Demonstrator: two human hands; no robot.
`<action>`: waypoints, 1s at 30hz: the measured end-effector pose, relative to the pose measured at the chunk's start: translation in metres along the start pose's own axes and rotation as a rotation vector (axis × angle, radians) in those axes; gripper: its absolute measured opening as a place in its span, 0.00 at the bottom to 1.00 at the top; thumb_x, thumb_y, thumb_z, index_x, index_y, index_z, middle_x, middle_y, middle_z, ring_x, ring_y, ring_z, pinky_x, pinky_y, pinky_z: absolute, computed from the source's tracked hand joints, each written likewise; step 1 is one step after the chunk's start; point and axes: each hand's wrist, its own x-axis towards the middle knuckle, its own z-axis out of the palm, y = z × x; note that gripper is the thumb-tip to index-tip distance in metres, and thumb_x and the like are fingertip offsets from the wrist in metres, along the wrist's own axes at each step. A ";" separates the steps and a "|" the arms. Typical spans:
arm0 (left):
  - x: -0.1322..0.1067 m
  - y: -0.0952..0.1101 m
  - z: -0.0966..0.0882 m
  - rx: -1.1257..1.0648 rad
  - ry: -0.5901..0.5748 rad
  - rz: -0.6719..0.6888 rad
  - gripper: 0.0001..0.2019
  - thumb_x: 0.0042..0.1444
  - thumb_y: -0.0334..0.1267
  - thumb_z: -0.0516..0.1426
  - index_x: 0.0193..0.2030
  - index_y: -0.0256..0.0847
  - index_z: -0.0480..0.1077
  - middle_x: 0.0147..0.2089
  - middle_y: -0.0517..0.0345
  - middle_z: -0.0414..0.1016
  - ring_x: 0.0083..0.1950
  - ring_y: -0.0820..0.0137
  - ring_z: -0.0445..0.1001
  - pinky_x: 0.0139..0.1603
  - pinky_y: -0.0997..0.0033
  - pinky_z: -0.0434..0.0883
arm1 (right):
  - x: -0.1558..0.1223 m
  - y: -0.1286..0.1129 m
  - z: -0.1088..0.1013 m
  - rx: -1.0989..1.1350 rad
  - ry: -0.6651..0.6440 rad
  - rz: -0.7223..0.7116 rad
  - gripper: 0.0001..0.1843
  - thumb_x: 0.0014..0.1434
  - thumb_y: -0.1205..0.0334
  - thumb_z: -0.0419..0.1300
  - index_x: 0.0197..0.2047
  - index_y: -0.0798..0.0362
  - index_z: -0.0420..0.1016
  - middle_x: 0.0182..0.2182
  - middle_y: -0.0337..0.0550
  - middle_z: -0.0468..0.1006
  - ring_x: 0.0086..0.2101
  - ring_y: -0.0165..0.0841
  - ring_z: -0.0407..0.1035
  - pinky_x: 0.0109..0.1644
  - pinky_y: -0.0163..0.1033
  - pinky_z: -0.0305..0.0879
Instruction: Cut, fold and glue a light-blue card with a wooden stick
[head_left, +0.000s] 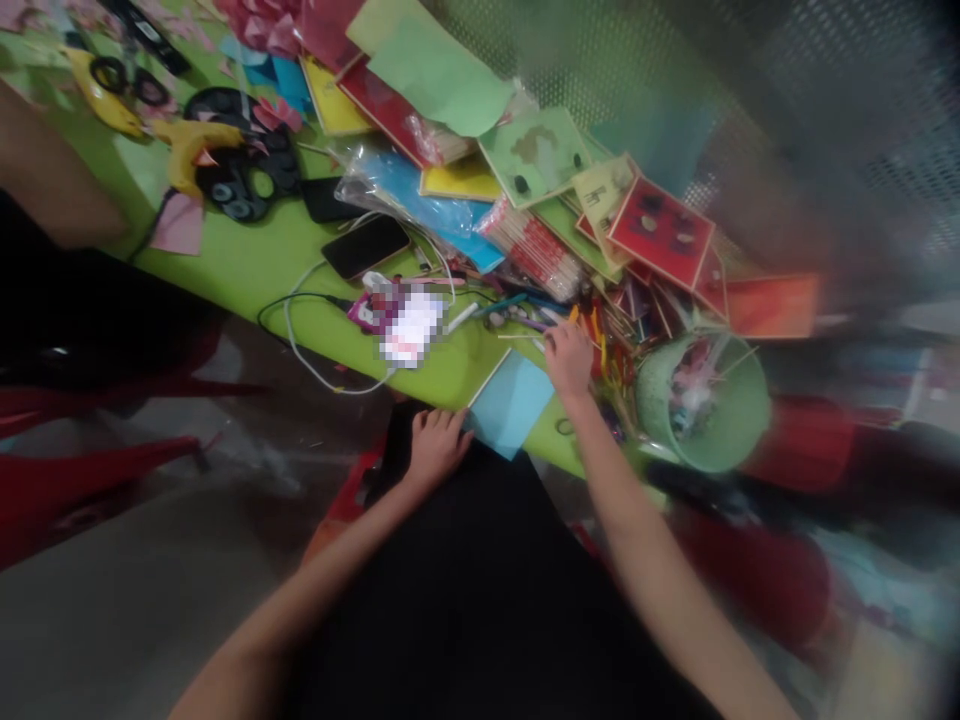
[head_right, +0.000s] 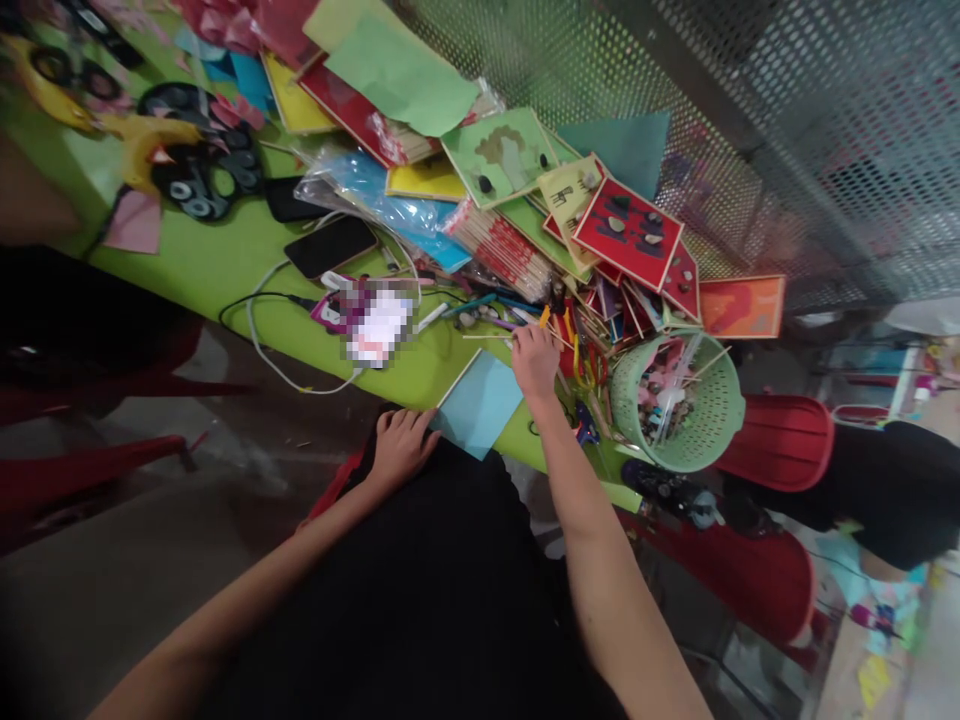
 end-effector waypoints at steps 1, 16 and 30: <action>0.001 0.001 -0.001 0.005 0.003 -0.006 0.23 0.70 0.49 0.48 0.64 0.43 0.73 0.50 0.42 0.80 0.55 0.50 0.73 0.60 0.46 0.64 | -0.011 0.002 0.001 0.012 -0.006 0.022 0.12 0.70 0.65 0.53 0.48 0.52 0.79 0.47 0.52 0.78 0.50 0.45 0.68 0.59 0.48 0.59; 0.084 0.018 0.002 0.026 0.026 0.029 0.28 0.68 0.30 0.42 0.70 0.44 0.68 0.49 0.41 0.79 0.52 0.50 0.73 0.56 0.47 0.63 | -0.075 0.014 0.023 0.070 -0.071 0.143 0.15 0.71 0.64 0.53 0.48 0.53 0.82 0.45 0.50 0.82 0.47 0.43 0.72 0.52 0.43 0.63; 0.085 0.016 -0.008 0.067 0.008 -0.019 0.27 0.68 0.32 0.46 0.72 0.45 0.65 0.52 0.43 0.77 0.55 0.52 0.72 0.56 0.52 0.64 | -0.064 0.014 0.040 0.080 -0.064 0.078 0.16 0.70 0.63 0.54 0.49 0.51 0.84 0.43 0.51 0.81 0.46 0.42 0.70 0.52 0.44 0.62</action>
